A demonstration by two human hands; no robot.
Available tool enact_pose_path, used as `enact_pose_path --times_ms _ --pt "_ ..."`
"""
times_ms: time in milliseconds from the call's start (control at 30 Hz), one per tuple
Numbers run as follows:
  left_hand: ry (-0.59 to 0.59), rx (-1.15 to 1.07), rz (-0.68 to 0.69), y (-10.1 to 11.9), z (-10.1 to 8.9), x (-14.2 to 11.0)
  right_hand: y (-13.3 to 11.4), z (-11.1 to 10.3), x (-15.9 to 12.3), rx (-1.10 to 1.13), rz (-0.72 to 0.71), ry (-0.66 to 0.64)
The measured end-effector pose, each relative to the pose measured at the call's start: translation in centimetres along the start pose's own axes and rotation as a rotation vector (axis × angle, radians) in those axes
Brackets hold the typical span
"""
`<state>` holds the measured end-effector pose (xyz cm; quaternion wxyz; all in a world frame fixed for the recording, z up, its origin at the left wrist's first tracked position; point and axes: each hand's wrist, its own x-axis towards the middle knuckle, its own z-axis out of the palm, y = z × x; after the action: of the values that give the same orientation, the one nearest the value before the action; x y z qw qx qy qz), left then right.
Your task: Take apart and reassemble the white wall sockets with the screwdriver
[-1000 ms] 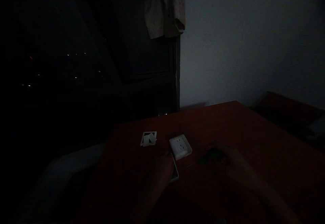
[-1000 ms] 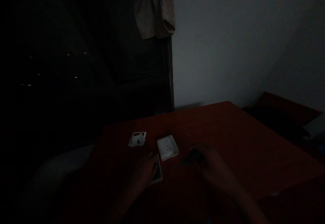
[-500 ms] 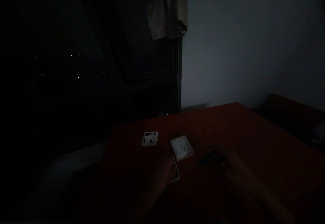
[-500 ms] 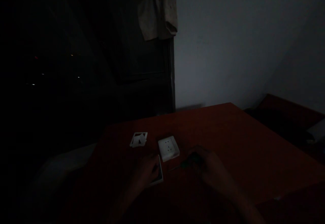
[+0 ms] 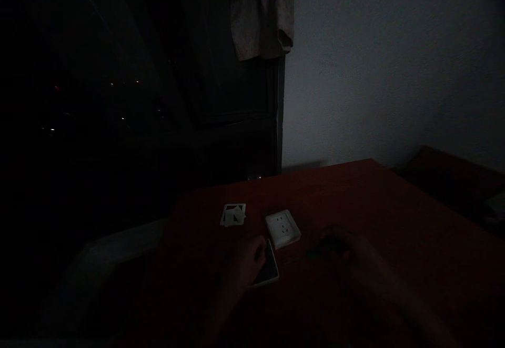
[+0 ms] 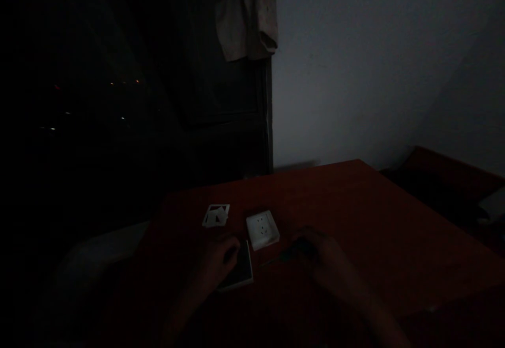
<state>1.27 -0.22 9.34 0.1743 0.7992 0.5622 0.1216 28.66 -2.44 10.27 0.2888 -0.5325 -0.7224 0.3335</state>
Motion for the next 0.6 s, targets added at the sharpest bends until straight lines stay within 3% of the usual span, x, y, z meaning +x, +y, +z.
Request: enact_pose_path --times_ms 133,267,333,433,600 --pt "0.130 -0.018 -0.152 -5.4 -0.3 -1.8 0.5 -0.1 -0.1 0.009 0.015 0.020" --pt "0.224 0.055 -0.309 -12.2 1.0 -4.2 0.3 -0.3 0.0 -0.014 0.017 0.060" --pt "0.217 0.056 -0.364 -14.6 1.6 -5.1 -0.1 -0.4 0.2 -0.029 0.014 0.081" --pt "0.212 0.028 -0.400 -16.3 2.2 -5.9 -0.8 -0.5 0.6 -0.045 -0.006 0.116" --pt "0.232 0.051 -0.360 -15.6 1.7 -6.2 -2.5 -0.3 1.5 -0.058 -0.047 0.125"
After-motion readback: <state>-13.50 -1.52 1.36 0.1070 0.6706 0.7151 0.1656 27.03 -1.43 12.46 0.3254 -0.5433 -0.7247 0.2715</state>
